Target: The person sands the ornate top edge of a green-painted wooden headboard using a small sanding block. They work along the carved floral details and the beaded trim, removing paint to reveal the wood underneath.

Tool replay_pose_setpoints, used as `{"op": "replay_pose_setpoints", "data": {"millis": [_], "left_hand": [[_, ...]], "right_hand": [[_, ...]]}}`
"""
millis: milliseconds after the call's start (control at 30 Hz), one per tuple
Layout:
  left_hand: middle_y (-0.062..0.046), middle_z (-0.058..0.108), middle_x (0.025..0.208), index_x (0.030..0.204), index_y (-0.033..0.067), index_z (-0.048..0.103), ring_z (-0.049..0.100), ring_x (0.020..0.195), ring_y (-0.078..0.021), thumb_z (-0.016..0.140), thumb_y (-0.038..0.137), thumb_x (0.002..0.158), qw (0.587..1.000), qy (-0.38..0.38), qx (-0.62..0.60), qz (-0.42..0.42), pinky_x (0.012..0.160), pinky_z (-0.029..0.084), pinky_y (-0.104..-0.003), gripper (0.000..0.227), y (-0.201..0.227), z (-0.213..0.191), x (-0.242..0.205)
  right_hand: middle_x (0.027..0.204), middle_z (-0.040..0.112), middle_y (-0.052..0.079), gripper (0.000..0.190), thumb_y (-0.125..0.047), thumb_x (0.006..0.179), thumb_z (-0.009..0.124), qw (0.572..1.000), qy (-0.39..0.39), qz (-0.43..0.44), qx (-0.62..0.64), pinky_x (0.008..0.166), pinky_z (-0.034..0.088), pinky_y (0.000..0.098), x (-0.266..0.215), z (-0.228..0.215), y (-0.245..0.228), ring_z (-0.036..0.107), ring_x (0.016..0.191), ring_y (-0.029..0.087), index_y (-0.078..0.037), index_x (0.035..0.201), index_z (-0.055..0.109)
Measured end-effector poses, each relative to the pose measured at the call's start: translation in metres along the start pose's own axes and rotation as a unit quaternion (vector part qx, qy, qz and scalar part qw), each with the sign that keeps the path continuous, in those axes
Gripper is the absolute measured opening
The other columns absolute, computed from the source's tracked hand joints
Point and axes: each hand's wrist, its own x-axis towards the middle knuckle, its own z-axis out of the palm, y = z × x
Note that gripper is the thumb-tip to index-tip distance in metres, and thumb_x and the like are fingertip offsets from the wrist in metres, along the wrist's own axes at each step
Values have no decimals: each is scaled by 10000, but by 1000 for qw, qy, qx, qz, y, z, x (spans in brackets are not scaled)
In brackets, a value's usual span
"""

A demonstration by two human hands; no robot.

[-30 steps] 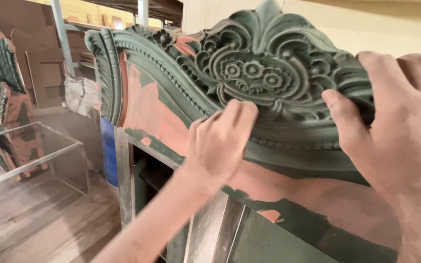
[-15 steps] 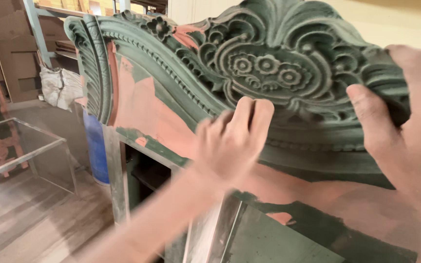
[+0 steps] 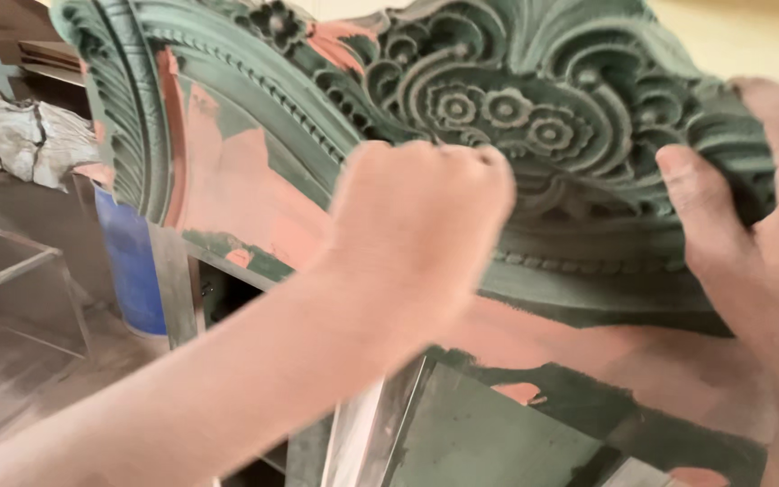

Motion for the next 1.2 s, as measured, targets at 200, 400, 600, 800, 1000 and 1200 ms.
{"op": "replay_pose_setpoints", "data": {"millis": [200,400,600,800,1000,1200], "left_hand": [[-112,709,826,984,48,588,678,763,-405,623,163,995,977,122,-149,-90,612,495,-519,121,-23,-8,-32],[-94,690,881,993,61,587,704,840,-340,643,148,982,966,190,-164,-55,643,525,-472,103,-15,16,-39],[-118,630,934,1090,16,599,699,868,-309,630,-4,837,963,238,-124,10,629,532,-427,256,-8,34,-24],[-125,606,923,1055,16,584,694,840,-320,621,-41,839,972,187,-141,-30,642,538,-441,226,-1,36,-18],[-136,603,936,1066,16,590,690,813,-334,614,-27,873,972,183,-143,-33,624,528,-452,199,-8,36,-28],[-115,596,945,1062,19,600,693,834,-302,612,-41,834,970,215,-113,-5,639,546,-416,236,-9,37,-26]], "right_hand": [[1083,647,245,335,-84,1078,796,997,9,34,-74,846,529,436,5,-4,-6,642,949,350,87,1311,628],[1147,650,209,310,-121,1139,736,999,19,42,-24,860,527,372,-2,6,6,635,972,287,74,1330,588],[1105,649,224,352,-115,1094,740,998,13,49,-45,831,524,388,0,3,4,653,952,312,85,1355,614],[1096,661,218,318,-101,1148,760,997,29,30,-61,830,540,379,1,5,0,671,943,307,89,1353,609],[962,697,190,333,-103,1126,691,996,-3,87,-26,756,546,374,3,11,-2,680,794,255,99,1371,591],[997,694,211,309,-43,1104,689,996,9,89,-18,681,541,378,6,7,-15,674,795,274,115,1354,597]]}}
